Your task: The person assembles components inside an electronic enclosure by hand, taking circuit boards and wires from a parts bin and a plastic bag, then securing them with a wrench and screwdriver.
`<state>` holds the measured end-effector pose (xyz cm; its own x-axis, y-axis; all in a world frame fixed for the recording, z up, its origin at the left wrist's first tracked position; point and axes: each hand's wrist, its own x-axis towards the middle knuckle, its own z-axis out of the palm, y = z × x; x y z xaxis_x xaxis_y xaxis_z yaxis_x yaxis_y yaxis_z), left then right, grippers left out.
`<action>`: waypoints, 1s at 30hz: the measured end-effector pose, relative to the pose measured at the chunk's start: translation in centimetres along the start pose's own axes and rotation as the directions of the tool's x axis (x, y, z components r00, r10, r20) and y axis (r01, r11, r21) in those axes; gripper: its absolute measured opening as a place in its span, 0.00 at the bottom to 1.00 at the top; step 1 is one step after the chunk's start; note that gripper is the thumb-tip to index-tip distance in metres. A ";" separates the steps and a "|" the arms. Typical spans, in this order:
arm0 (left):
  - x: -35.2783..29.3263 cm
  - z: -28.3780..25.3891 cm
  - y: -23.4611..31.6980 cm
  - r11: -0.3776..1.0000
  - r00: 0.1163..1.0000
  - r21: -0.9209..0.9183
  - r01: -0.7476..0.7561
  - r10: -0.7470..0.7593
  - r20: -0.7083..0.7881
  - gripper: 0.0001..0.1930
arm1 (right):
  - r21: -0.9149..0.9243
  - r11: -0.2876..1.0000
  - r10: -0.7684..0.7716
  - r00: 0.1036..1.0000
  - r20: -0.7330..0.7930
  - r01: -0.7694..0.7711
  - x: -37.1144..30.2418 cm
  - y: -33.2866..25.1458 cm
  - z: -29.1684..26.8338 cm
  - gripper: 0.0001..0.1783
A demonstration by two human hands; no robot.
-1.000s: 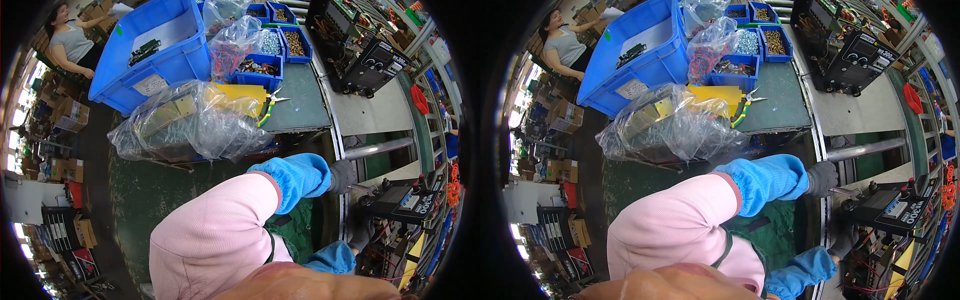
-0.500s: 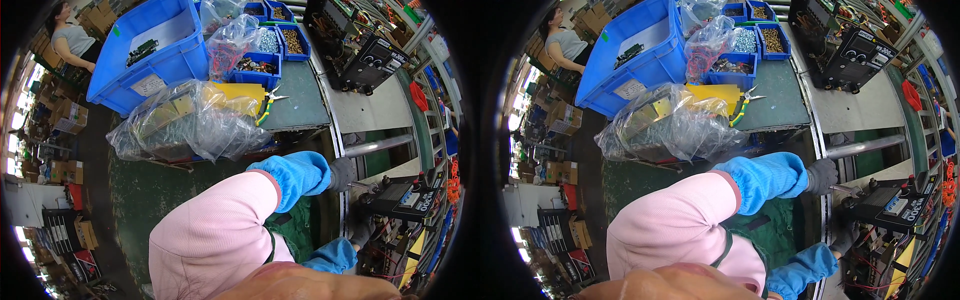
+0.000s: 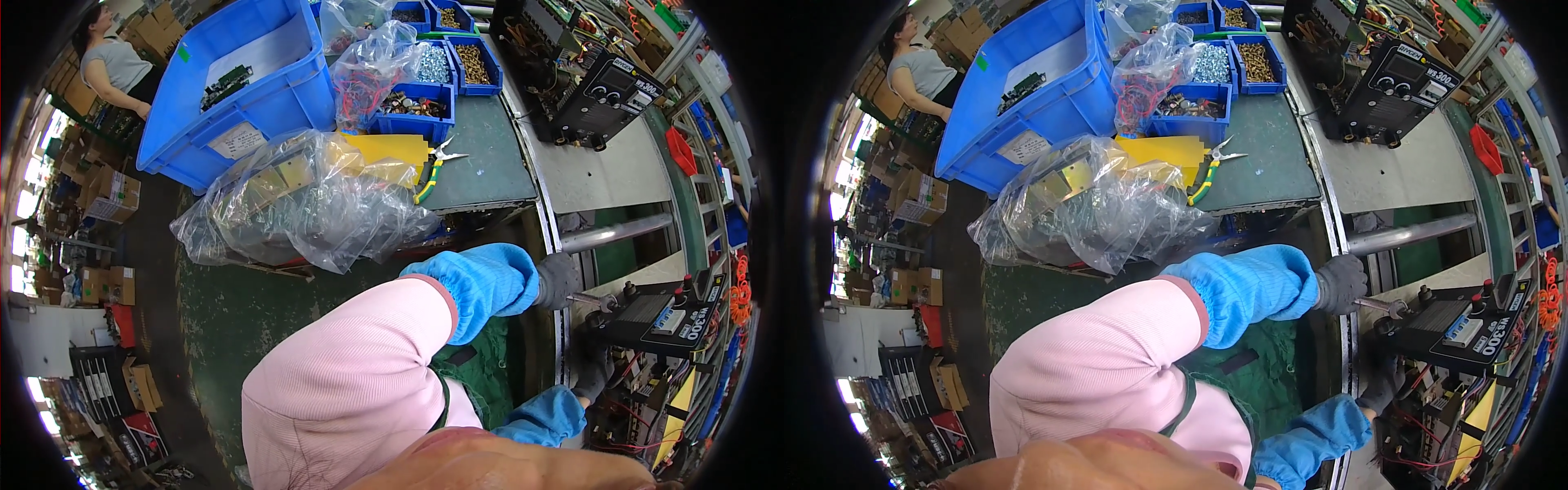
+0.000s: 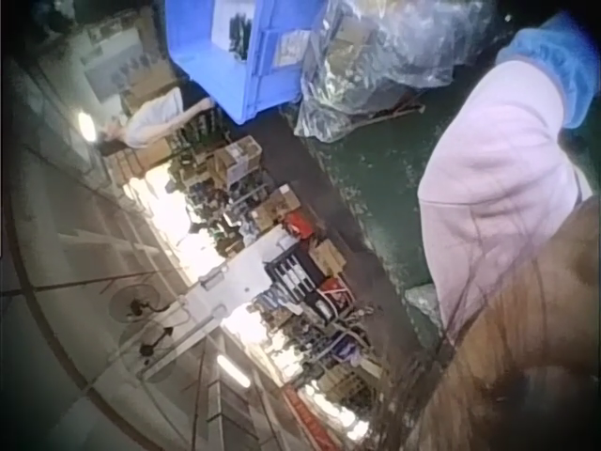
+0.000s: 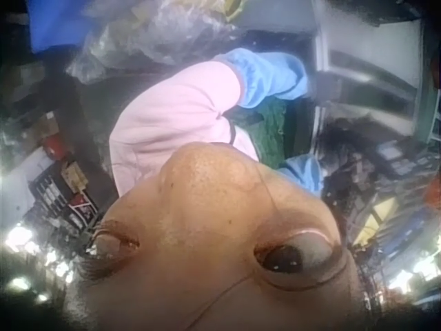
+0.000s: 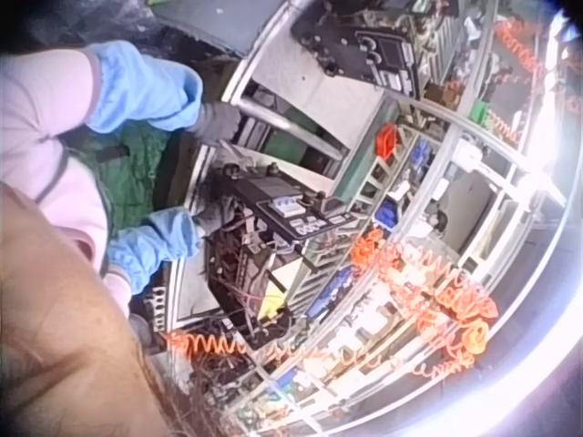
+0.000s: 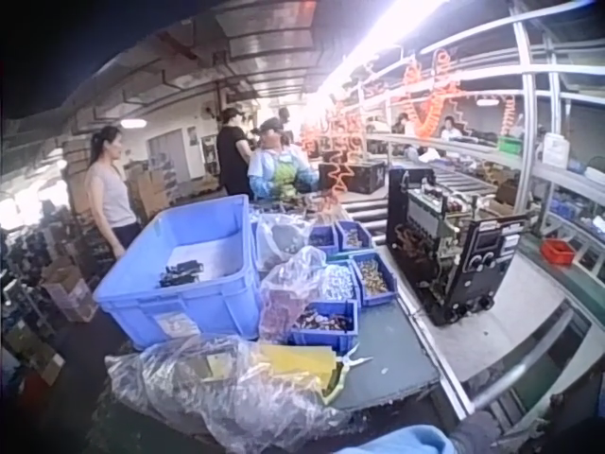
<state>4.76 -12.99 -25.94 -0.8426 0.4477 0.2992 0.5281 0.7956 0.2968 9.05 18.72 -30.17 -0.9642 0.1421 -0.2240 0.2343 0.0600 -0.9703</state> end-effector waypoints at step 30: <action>0.7 -0.4 0.4 1.000 0.996 -0.026 0.007 -0.005 0.093 0.15 | -0.672 0.731 -0.179 0.984 -0.020 0.119 0.6 1.0 -1.6 0.22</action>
<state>4.48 -12.50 -25.26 -0.8512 0.4798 0.2126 0.5247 0.7881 0.3220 8.89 20.46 -31.12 -0.9878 0.1493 -0.0448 0.1401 0.7245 -0.6749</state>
